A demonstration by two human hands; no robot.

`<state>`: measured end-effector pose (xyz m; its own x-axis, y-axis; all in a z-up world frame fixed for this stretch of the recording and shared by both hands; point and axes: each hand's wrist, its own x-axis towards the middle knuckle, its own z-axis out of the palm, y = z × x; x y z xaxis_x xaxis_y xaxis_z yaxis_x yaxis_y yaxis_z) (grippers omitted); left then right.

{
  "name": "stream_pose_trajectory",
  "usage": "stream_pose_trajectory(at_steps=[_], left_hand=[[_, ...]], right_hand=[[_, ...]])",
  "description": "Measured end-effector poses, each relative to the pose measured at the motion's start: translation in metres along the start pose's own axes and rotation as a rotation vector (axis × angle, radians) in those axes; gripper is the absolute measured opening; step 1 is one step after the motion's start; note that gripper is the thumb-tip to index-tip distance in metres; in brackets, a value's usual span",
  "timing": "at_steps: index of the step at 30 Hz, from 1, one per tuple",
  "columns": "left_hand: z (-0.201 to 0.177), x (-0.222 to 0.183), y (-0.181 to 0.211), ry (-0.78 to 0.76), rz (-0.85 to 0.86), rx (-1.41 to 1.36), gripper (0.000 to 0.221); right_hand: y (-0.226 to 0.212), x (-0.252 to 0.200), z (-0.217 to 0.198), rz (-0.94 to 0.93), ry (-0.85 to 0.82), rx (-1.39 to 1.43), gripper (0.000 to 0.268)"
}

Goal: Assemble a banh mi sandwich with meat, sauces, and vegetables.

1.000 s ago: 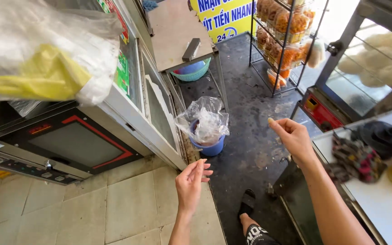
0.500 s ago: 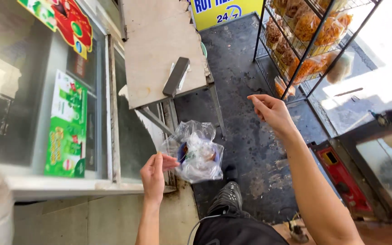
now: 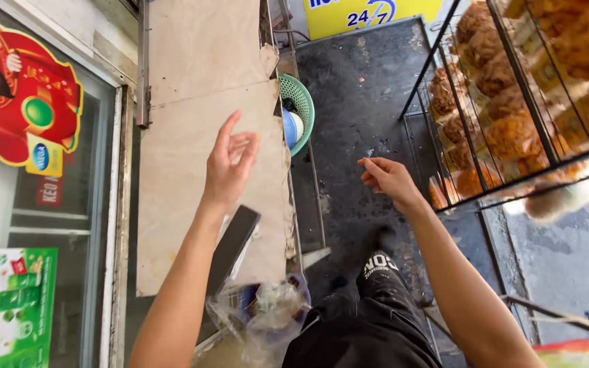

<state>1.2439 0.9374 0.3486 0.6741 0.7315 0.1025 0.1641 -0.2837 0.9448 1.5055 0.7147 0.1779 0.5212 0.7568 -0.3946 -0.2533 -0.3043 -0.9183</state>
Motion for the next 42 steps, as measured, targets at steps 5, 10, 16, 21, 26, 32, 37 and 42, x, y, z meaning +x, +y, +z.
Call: stream_pose_trajectory(at_steps=[5, 10, 16, 21, 26, 32, 37, 42], left_hand=[[0.032, 0.171, -0.102, 0.184, 0.021, 0.319, 0.071], [0.047, 0.275, -0.177, 0.344, -0.159, 0.665, 0.07], [0.057, 0.285, -0.186, 0.317, -0.207, 0.959, 0.07], [0.058, 0.289, -0.187, 0.288, -0.283, 0.983, 0.074], [0.062, 0.29, -0.197, 0.343, -0.291, 1.055, 0.075], [0.025, 0.232, -0.262, 0.451, -0.289, 1.219, 0.052], [-0.02, 0.158, -0.308, 0.519, -0.567, 1.156, 0.064], [-0.011, 0.172, -0.293, 0.43, -0.424, 1.199, 0.052]], right_hand=[[0.083, 0.209, 0.01, 0.181, -0.134, 0.062, 0.047], [0.132, 0.364, 0.048, 0.413, -0.216, 0.016, 0.056], [0.166, 0.509, 0.117, 0.451, -0.274, 0.013, 0.061], [0.223, 0.623, 0.177, 0.393, -0.205, -0.061, 0.061], [0.307, 0.707, 0.193, 0.32, -0.022, -0.29, 0.058], [0.316, 0.742, 0.192, 0.262, -0.091, -0.638, 0.067], [0.294, 0.749, 0.205, 0.177, -0.193, -0.737, 0.089], [0.248, 0.709, 0.209, 0.416, -0.268, -0.8, 0.075]])
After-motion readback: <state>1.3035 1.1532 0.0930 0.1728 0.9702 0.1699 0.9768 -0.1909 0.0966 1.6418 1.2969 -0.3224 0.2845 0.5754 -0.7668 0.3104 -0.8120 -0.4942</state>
